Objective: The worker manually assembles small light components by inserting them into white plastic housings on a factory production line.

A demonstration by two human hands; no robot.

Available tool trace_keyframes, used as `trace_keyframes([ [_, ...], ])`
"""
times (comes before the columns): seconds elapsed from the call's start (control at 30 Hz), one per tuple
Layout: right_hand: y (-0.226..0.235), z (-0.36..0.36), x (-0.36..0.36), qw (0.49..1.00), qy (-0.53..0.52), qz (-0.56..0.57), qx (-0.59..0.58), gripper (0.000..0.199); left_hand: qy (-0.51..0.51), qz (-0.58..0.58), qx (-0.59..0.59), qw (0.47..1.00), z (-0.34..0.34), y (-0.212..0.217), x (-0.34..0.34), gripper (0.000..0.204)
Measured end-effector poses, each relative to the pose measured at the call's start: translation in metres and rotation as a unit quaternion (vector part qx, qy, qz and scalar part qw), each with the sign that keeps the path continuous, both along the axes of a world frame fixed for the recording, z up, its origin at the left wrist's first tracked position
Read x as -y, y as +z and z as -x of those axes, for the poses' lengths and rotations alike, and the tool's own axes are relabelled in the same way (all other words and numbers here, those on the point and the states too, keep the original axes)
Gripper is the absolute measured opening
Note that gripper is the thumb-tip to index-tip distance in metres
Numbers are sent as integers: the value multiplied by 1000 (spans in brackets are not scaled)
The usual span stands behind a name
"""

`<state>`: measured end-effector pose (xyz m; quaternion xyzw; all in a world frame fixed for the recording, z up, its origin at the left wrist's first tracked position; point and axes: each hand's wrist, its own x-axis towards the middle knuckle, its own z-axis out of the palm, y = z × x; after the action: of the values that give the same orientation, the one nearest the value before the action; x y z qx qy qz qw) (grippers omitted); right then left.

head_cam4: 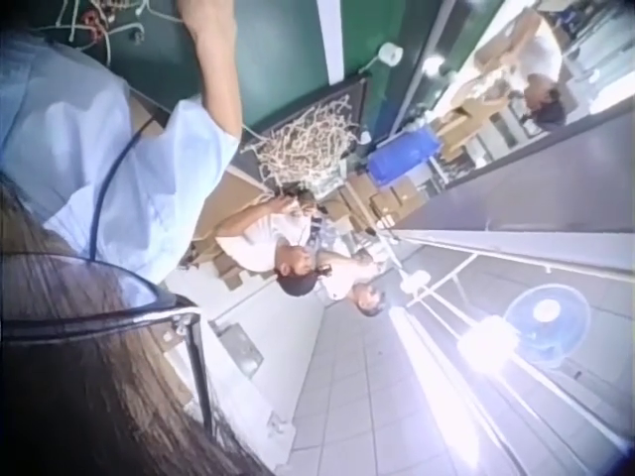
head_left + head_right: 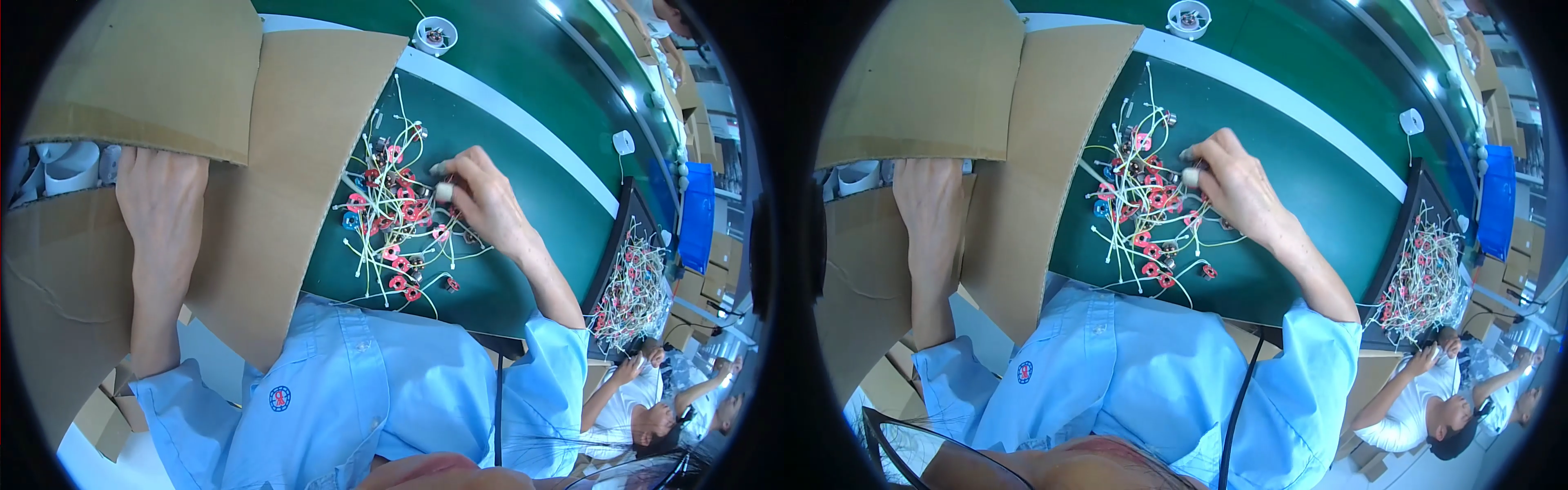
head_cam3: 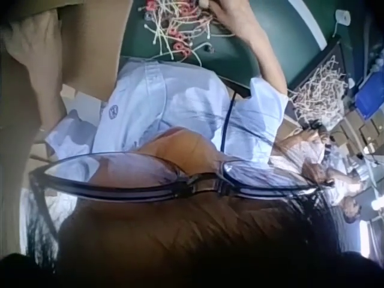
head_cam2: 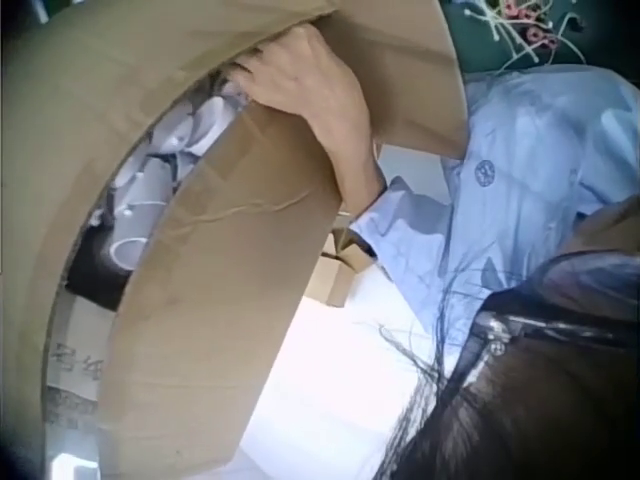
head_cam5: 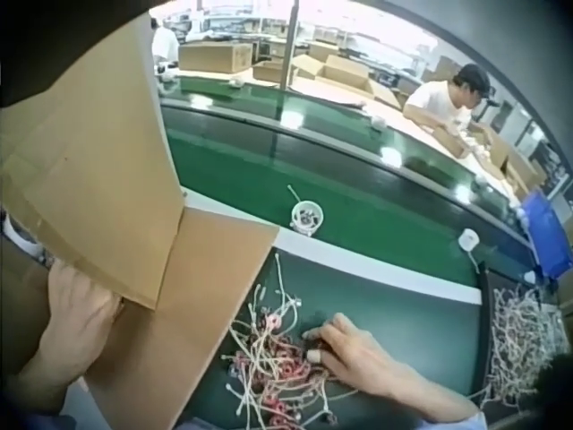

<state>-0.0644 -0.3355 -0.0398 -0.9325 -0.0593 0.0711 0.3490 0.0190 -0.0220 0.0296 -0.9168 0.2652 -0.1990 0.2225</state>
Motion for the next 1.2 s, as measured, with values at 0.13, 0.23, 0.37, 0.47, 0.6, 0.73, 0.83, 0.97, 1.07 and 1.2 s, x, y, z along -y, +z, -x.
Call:
trace_keyframes([
  [0.13,-19,-17,8,993,-20,0,118,22,-16,-3,5,1000,0,-3,-5,22],
  [0.23,-17,-29,9,995,-69,-9,67,22,-20,-6,60,998,-2,3,2,21],
  [0.37,-10,-41,11,995,-92,14,29,23,-33,12,10,999,-2,-1,-6,19],
  [0.47,-8,-51,9,990,-48,63,114,23,-26,34,-36,998,1,-6,-19,18],
  [0.6,-17,-62,1,954,66,104,273,23,-102,159,-39,981,8,0,-16,22],
  [0.73,-21,-63,-3,976,83,14,200,26,-150,329,-96,927,29,-16,-16,32],
  [0.83,-16,-57,-4,989,35,-42,135,27,-131,339,-127,923,38,-23,-12,39],
  [0.97,10,-47,5,994,-30,-95,43,27,-87,249,-160,951,41,-28,-10,47],
  [1.07,41,-36,10,985,-68,-156,-24,28,-53,254,-211,942,44,-28,-18,49],
  [1.2,70,-23,7,964,-86,-252,28,30,-88,126,-199,968,31,-26,-31,52],
])
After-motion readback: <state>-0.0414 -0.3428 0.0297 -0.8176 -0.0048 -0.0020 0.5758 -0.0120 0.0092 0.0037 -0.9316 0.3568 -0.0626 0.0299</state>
